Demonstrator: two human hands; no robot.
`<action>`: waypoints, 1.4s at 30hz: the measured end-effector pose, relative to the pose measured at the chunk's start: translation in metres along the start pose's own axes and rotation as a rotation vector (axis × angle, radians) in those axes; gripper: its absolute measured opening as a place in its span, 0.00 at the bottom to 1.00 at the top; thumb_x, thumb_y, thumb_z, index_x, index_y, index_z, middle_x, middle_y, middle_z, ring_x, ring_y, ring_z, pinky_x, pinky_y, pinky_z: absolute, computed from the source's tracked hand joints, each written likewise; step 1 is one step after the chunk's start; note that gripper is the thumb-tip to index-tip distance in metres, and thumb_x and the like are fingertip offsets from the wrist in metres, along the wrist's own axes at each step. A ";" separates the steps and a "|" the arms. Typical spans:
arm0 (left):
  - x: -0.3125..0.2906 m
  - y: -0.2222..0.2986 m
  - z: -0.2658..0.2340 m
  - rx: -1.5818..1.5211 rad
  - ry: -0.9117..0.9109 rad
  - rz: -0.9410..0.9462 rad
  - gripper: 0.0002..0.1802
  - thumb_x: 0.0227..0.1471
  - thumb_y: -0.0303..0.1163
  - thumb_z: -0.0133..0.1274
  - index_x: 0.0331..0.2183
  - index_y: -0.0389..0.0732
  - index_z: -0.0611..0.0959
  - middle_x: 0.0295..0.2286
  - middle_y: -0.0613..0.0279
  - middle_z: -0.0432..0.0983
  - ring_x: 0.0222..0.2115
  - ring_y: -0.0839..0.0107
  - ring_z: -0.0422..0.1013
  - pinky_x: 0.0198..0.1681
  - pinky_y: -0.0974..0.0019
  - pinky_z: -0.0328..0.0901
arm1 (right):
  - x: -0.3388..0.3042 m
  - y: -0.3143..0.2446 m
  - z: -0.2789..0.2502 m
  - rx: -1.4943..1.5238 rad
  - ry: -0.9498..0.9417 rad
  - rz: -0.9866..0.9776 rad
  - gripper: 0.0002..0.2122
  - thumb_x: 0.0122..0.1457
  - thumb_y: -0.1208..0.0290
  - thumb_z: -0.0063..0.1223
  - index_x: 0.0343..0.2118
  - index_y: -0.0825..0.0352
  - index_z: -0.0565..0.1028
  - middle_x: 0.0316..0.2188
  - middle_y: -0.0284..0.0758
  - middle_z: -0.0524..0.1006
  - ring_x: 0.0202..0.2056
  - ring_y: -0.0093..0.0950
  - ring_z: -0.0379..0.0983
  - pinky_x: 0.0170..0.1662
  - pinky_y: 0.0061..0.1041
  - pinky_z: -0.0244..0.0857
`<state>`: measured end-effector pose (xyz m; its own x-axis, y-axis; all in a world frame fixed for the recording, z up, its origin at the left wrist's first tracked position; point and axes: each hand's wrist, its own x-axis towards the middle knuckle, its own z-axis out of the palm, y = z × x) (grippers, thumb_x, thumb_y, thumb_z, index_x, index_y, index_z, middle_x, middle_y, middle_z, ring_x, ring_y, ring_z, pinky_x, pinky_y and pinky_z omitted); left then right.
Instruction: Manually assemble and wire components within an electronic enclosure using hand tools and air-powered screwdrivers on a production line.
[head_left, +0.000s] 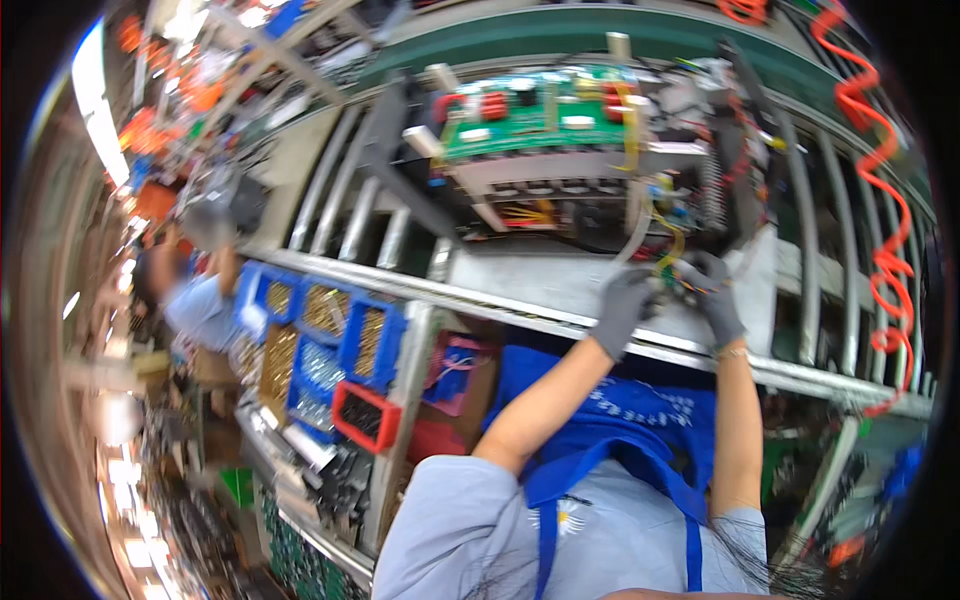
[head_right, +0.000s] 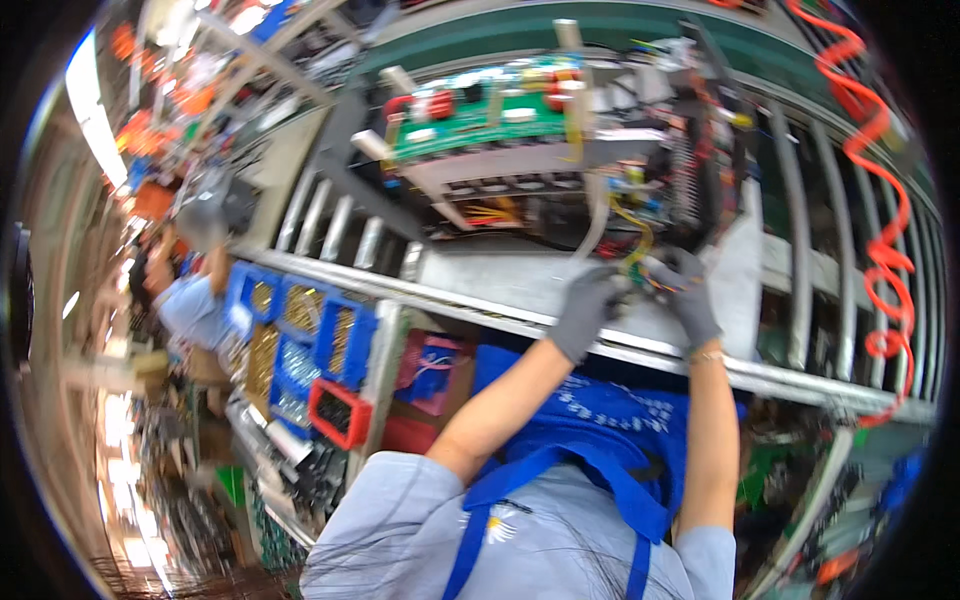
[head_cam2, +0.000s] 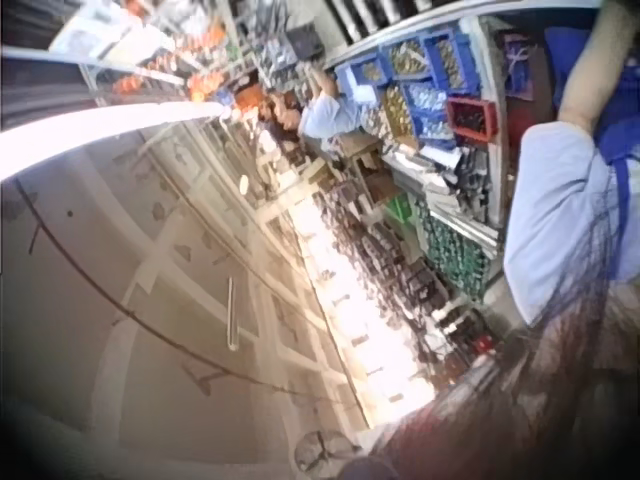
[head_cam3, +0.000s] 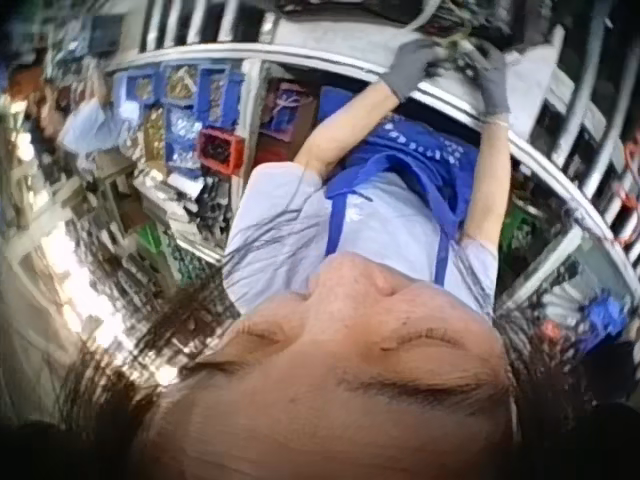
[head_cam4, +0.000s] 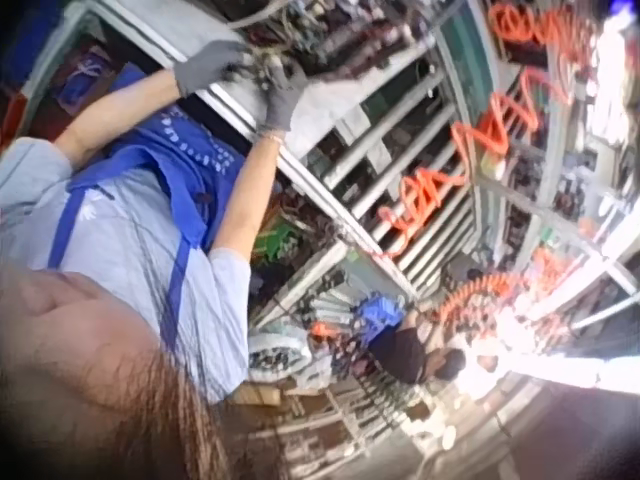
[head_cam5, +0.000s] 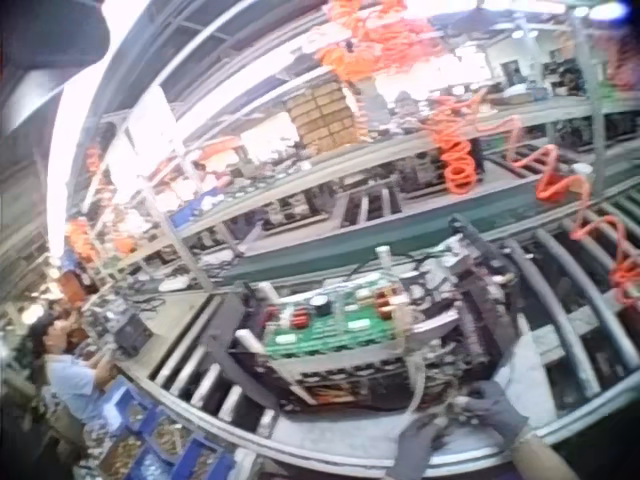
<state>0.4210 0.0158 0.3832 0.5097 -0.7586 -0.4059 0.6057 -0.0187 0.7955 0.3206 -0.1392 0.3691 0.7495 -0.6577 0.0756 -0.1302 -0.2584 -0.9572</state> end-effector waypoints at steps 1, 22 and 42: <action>-0.003 0.005 -0.003 0.006 0.038 0.007 0.16 0.52 0.32 0.52 0.44 0.38 0.76 0.27 0.67 0.73 0.23 0.81 0.67 0.26 0.76 0.65 | 0.001 -0.016 0.007 0.052 -0.033 0.034 0.14 0.54 0.59 0.56 0.30 0.68 0.77 0.23 0.31 0.75 0.26 0.19 0.69 0.28 0.21 0.63; 0.018 0.017 -0.007 -0.014 -0.024 -0.203 0.11 0.55 0.27 0.50 0.41 0.35 0.76 0.30 0.59 0.76 0.27 0.72 0.74 0.27 0.75 0.70 | 0.000 -0.022 0.008 0.289 -0.093 0.218 0.11 0.55 0.65 0.57 0.33 0.69 0.75 0.21 0.28 0.75 0.18 0.14 0.68 0.17 0.14 0.59; 0.014 0.032 0.010 0.670 -0.027 -0.084 0.17 0.53 0.34 0.56 0.42 0.35 0.78 0.26 0.62 0.76 0.21 0.82 0.69 0.19 0.80 0.61 | -0.003 -0.030 -0.007 0.427 -0.118 0.256 0.10 0.54 0.68 0.57 0.34 0.70 0.77 0.19 0.29 0.75 0.17 0.15 0.68 0.17 0.14 0.59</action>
<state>0.4411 -0.0019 0.4076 0.4569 -0.7526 -0.4742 0.1287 -0.4715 0.8724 0.3180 -0.1342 0.3991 0.7999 -0.5711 -0.1846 -0.0611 0.2285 -0.9716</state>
